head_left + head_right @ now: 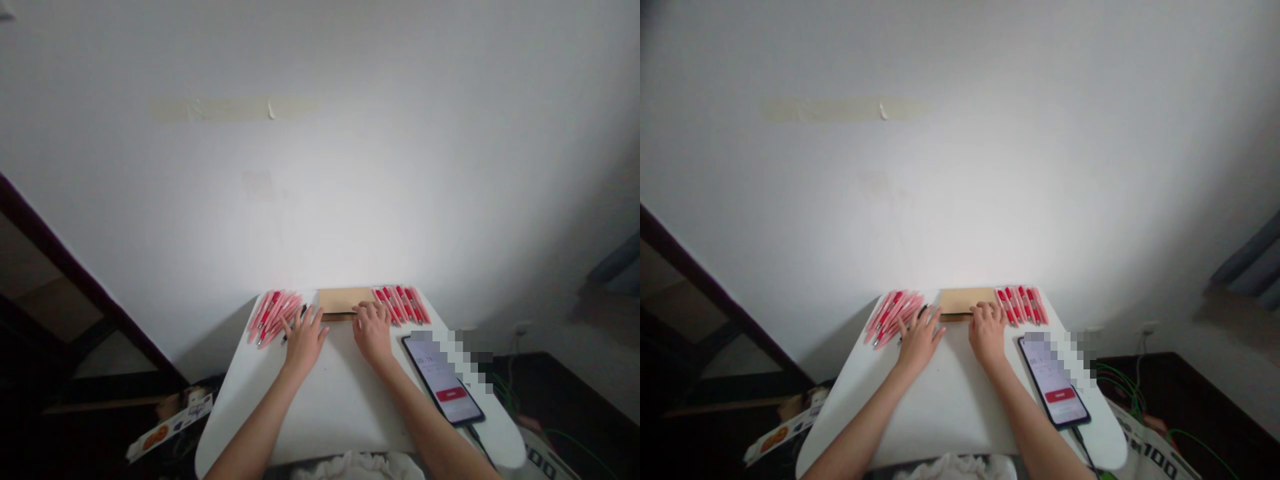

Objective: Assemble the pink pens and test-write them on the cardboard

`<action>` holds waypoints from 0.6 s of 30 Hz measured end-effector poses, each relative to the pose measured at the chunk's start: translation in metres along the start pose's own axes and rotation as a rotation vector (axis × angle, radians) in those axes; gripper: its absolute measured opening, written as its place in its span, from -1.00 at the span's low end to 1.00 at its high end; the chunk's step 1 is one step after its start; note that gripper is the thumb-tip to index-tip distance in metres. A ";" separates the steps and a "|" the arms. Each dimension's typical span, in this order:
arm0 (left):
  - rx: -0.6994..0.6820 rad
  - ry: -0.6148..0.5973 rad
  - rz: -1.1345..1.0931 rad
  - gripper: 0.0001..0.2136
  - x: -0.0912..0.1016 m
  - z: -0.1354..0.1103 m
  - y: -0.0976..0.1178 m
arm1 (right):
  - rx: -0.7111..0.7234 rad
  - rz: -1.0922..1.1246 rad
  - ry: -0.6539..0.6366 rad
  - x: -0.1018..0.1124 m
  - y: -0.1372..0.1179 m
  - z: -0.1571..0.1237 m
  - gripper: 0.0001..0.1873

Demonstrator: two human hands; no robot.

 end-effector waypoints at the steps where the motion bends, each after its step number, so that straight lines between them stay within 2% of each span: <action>1: 0.014 0.018 0.013 -0.56 0.001 -0.003 -0.002 | 0.019 0.017 0.003 0.000 0.001 -0.001 -0.72; 6: 0.157 0.122 0.109 -0.63 0.010 -0.011 -0.013 | 0.056 0.097 -0.031 -0.004 0.006 -0.006 -0.72; 11: 0.256 0.164 0.142 -0.69 0.013 -0.008 -0.022 | 0.075 0.177 -0.144 -0.006 0.002 -0.014 -0.71; 15: 0.267 0.172 0.165 -0.71 0.015 -0.007 -0.022 | 0.089 0.183 -0.263 -0.009 0.000 -0.018 -0.76; 18: 0.267 0.181 0.183 -0.72 0.016 -0.008 -0.021 | 0.088 0.197 -0.300 -0.013 0.003 -0.018 -0.78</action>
Point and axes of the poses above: each hand's wrist, its own z-axis towards the middle knuckle, its own x-axis out of the back of the hand, y = z × x, the point moved 3 cm from there along z, towards the middle knuckle, and after that the axes turned 7 degrees about -z, right-handed, at the moved point
